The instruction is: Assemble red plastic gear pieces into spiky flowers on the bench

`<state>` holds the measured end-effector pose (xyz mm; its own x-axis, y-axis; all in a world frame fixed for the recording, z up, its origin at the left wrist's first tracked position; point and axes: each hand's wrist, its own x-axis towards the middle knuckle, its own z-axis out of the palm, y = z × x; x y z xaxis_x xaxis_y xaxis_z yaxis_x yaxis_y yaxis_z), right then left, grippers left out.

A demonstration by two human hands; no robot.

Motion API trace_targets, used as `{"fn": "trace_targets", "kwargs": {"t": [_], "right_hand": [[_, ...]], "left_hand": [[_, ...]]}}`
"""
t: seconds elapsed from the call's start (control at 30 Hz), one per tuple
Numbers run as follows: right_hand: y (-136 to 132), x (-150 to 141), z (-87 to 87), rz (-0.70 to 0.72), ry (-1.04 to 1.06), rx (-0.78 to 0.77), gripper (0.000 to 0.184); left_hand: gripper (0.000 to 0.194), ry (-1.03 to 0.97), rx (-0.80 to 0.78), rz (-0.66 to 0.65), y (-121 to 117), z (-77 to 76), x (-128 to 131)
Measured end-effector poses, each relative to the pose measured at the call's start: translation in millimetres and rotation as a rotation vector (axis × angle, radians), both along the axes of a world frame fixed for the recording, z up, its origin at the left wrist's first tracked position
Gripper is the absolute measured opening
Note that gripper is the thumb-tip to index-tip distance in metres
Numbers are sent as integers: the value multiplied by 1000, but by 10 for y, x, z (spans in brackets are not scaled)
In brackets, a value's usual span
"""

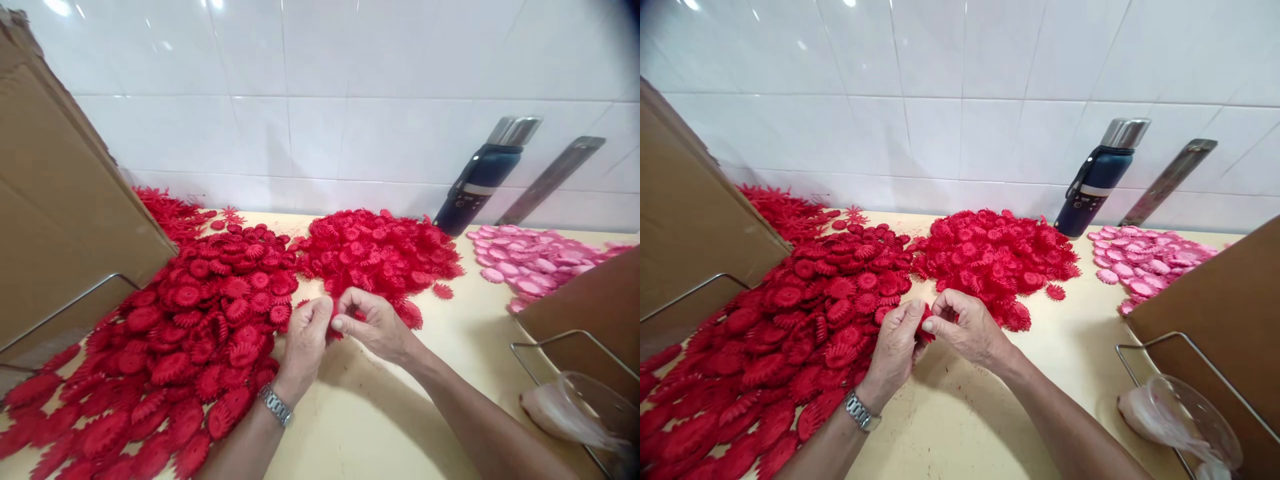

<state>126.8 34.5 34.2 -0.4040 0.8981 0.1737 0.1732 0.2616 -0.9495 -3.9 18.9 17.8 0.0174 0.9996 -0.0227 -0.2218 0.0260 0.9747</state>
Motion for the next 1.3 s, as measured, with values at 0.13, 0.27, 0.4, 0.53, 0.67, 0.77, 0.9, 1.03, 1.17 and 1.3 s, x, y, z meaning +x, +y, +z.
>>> {"fn": "trace_targets", "kwargs": {"t": [0.13,0.27,0.4,0.53,0.67,0.77,0.9,1.03,1.17,1.3], "right_hand": [[14,32,2,-87,-58,125,15],[6,6,-46,-235,-31,176,14],[119,131,-70,-468,151,199,13],[346,472,-26,-707,-112,344,12],[376,576,48,-747,-503,559,21],[231,372,87,-458,-340,475,18],[57,61,43,-85,-86,118,13],[28,-2,-28,20,23,-37,15],[30,26,-15,-53,3,8,15],[5,16,21,-33,-18,16,14]], "left_hand": [[37,17,72,-52,-7,2,-12],[30,-26,83,-29,6,-1,-9],[24,-135,46,117,30,30,-20],[21,-154,44,90,36,47,-25],[16,-158,-2,10,27,60,1],[14,-160,-23,26,31,67,14],[20,-111,5,36,31,40,11],[32,-33,-22,43,15,15,-6],[36,-4,6,61,7,10,-23],[36,16,52,22,-4,3,-26]]}}
